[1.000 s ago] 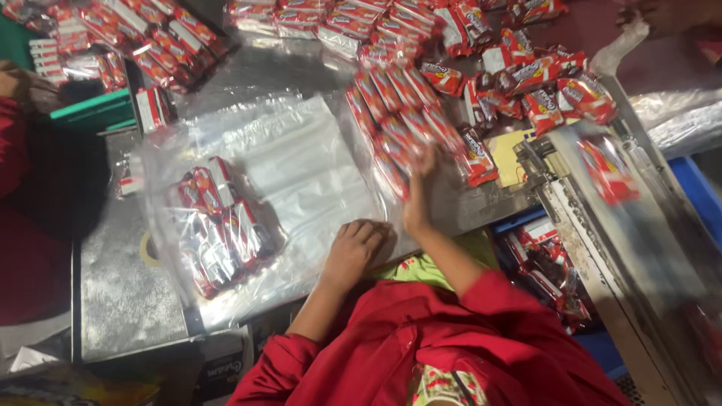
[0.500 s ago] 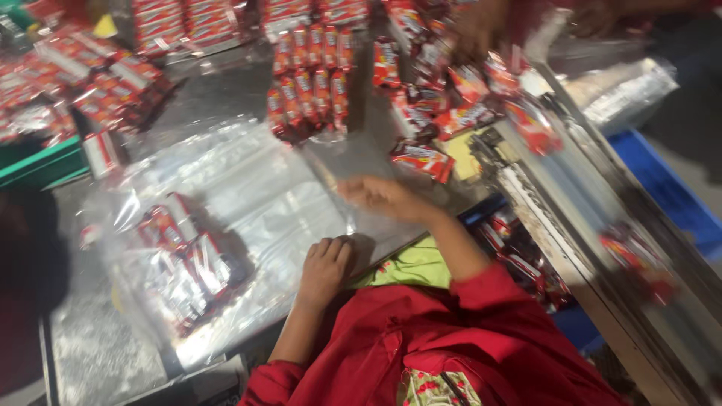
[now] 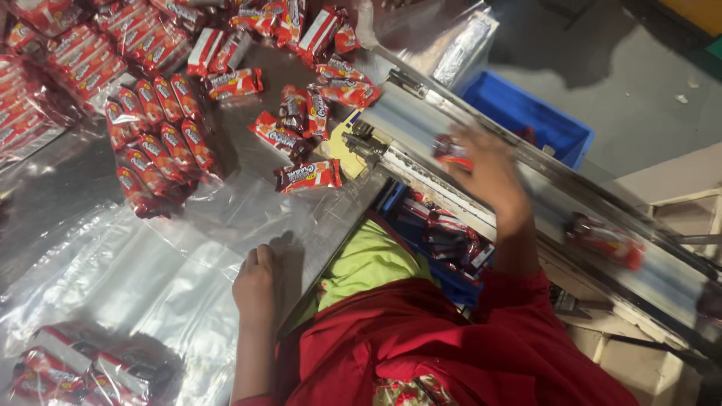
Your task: The person repeatedly picks up small snack packets from a pile on a table and places them into a clear plastic bag. They then move the filled bag to the side and continue the process with a new bag.
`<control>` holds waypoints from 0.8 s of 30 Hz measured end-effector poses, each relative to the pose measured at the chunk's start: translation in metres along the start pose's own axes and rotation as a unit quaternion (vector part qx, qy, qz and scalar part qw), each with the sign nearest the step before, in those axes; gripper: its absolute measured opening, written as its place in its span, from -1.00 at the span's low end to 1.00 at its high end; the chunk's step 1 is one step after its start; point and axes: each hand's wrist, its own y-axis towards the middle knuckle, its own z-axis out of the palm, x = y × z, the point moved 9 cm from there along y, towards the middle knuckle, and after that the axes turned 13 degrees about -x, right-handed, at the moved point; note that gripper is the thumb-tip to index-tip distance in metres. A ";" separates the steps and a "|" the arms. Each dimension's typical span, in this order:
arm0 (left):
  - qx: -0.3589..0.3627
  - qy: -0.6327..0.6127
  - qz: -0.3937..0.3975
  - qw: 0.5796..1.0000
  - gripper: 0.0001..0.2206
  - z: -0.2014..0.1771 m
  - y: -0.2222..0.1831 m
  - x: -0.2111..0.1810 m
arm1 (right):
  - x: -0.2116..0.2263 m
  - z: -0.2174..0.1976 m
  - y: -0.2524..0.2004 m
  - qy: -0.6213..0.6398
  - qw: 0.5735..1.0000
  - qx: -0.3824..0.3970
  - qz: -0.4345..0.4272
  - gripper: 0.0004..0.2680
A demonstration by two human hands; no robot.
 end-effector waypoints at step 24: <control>-0.071 -0.151 0.067 0.984 -0.75 -0.017 -0.001 -0.028 | -0.081 -0.062 -0.075 0.115 0.957 -0.223 0.147 -0.44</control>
